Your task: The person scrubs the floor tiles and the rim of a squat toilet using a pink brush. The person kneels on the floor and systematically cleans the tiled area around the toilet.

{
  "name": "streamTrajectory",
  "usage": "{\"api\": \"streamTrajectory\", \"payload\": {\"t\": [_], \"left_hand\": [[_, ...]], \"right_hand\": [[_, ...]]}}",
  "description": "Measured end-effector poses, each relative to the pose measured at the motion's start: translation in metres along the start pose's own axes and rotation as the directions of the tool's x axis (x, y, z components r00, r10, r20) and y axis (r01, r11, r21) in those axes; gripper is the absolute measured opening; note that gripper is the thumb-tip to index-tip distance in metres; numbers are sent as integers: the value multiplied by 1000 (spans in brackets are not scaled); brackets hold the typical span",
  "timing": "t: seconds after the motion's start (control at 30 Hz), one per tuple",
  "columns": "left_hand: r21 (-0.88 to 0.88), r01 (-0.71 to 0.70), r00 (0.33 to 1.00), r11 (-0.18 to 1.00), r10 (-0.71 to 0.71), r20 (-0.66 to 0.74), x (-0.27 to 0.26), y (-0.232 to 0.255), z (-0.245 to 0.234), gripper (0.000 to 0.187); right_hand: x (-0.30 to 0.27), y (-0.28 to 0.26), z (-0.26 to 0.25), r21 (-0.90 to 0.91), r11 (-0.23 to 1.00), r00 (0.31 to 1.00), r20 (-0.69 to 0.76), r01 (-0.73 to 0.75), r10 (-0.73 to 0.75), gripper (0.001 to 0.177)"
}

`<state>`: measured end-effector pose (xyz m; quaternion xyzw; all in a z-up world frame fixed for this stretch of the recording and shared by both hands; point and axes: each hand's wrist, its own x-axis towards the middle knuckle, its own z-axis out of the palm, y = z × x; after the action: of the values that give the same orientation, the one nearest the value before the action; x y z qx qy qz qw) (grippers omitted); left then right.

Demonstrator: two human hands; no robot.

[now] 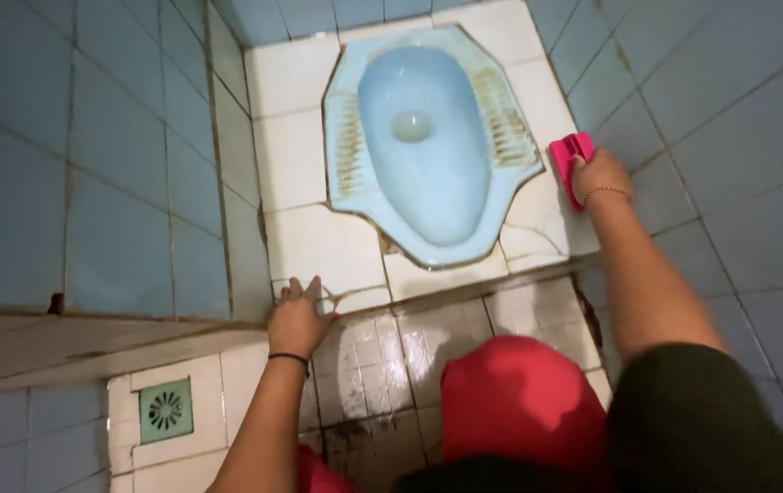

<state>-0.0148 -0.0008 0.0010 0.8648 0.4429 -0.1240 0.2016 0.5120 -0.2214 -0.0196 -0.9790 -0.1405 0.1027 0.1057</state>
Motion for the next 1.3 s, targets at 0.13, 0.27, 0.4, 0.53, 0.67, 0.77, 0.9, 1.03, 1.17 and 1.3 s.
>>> {"api": "streamTrajectory", "payload": {"t": [0.13, 0.27, 0.4, 0.53, 0.67, 0.77, 0.9, 1.03, 1.17, 1.3], "left_hand": [[30, -18, 1000, 999, 18, -20, 7, -1, -3, 78], [74, -37, 998, 997, 40, -38, 10, -3, 4, 78], [78, -17, 999, 997, 19, -31, 12, 0, 3, 78], [34, 8, 1000, 999, -8, -12, 9, 4, -2, 78], [28, 7, 1000, 1000, -8, 18, 6, 5, -6, 79], [28, -8, 1000, 1000, 8, 0, 2, 10, -12, 77], [23, 11, 1000, 1000, -11, -3, 7, 7, -3, 78], [31, 14, 1000, 999, -14, 0, 3, 5, -3, 79], [-12, 12, 1000, 1000, -12, -2, 1, 10, -11, 76], [29, 1, 1000, 1000, 0, -8, 7, 7, -1, 77]], "right_hand": [[-103, -8, -50, -27, 998, 989, 142, 49, -45, 54], [-127, -12, -64, -76, 995, 986, 157, 62, -50, 55], [-35, 2, -22, -17, 1000, 1000, 5, -9, 9, 51], [-46, -16, -24, -11, 999, 999, 31, 43, -42, 52], [-168, -46, -77, -98, 986, 957, 270, 132, -102, 55], [-163, -34, -72, -101, 984, 962, 247, 148, -119, 52], [-101, -32, -55, -61, 991, 985, 136, 118, -108, 51], [-80, -31, -29, -59, 994, 992, 91, 96, -91, 51], [-172, -51, -69, -88, 984, 950, 286, 156, -125, 52], [-175, -37, -65, -124, 979, 952, 279, 161, -122, 49]]}}
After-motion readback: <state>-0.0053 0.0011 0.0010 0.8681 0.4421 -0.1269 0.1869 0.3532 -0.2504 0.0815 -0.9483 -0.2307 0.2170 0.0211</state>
